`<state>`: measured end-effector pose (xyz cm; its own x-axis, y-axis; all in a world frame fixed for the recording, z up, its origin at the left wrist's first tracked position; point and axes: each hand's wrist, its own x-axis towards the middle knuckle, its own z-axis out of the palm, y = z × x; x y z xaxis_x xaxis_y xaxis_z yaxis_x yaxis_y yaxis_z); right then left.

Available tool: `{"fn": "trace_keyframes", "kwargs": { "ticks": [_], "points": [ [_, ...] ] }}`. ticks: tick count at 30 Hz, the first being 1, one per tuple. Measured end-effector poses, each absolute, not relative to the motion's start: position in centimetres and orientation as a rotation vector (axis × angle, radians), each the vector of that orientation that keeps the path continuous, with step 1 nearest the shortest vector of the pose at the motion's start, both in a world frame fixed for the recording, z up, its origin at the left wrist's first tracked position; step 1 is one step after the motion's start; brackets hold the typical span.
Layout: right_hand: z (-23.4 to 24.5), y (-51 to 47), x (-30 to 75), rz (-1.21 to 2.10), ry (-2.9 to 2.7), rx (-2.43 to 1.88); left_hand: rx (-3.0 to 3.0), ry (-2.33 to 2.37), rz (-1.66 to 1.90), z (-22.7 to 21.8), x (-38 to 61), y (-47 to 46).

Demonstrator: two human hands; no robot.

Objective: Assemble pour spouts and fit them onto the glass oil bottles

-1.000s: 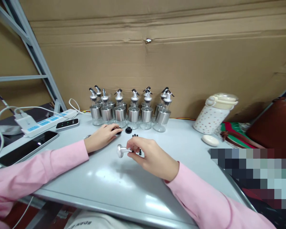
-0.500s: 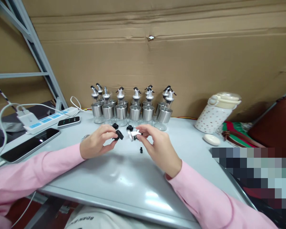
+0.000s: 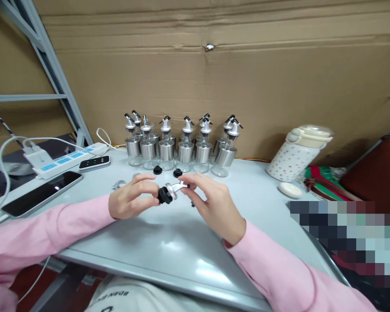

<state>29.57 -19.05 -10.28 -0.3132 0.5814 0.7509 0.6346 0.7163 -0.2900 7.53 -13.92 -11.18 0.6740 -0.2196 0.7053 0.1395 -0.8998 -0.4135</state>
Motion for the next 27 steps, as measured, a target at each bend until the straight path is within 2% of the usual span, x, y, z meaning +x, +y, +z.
{"fn": "trace_keyframes", "kwargs": {
  "ticks": [7,16,27],
  "points": [
    [-10.39,-19.2,29.61,-0.011,-2.025,-0.923,-2.528,-0.125,-1.158,-11.19,7.86,-13.99],
    [-10.63,-18.82,29.35,0.101,-2.154,-0.926,-3.052,-0.214,-0.792,-11.8,7.84,-14.38],
    [-10.72,-18.82,29.57,0.177,-2.202,-0.954,-3.175,-0.272,-0.673,-11.84,8.03,-14.82]
  ]
}}
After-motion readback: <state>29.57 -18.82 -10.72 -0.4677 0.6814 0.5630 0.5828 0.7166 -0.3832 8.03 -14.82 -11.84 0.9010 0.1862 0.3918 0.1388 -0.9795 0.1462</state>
